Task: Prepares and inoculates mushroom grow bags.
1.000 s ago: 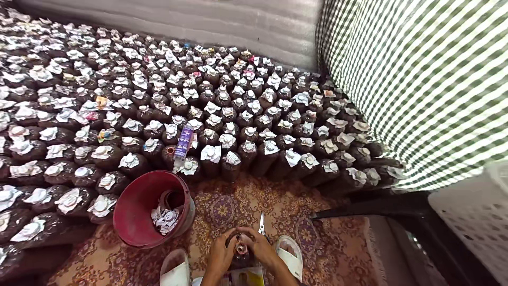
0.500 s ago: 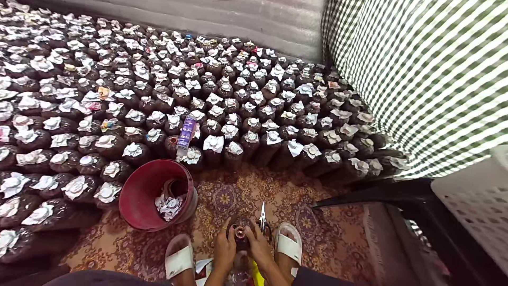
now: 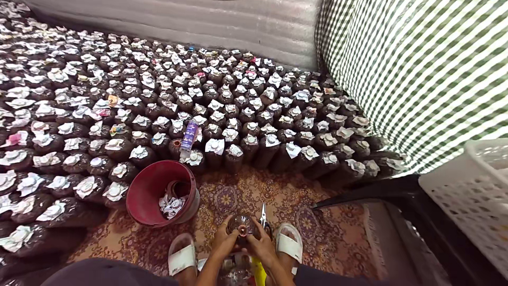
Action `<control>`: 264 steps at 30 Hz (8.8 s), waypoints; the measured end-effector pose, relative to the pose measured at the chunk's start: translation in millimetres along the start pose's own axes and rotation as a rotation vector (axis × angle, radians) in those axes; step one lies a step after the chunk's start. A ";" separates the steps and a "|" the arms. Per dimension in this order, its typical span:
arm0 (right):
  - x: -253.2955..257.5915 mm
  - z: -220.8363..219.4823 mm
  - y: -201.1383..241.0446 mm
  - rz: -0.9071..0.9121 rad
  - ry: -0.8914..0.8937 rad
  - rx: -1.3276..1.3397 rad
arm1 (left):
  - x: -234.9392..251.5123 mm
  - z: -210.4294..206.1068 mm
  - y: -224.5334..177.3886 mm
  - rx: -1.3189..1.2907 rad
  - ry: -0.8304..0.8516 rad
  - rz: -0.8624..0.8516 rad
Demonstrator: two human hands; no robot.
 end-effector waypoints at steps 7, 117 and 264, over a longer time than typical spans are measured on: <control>2.1 7.2 8.2 -0.135 0.086 0.067 | 12.5 12.5 8.4 -0.084 0.161 -0.020; -55.2 112.3 98.2 0.253 0.371 0.338 | -63.8 -2.3 -133.2 0.802 0.477 -0.425; 42.0 -5.4 28.1 0.242 0.177 -0.529 | 13.6 2.8 -0.4 0.166 -0.072 -0.218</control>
Point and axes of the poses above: each hand's wrist, its own x-axis towards the middle knuckle, its own z-axis out of the back of the hand, y = z × x, the point moved 5 cm from there along x, towards the middle knuckle, and after that the axes turned 3 degrees about -y, right-handed, at the moved point
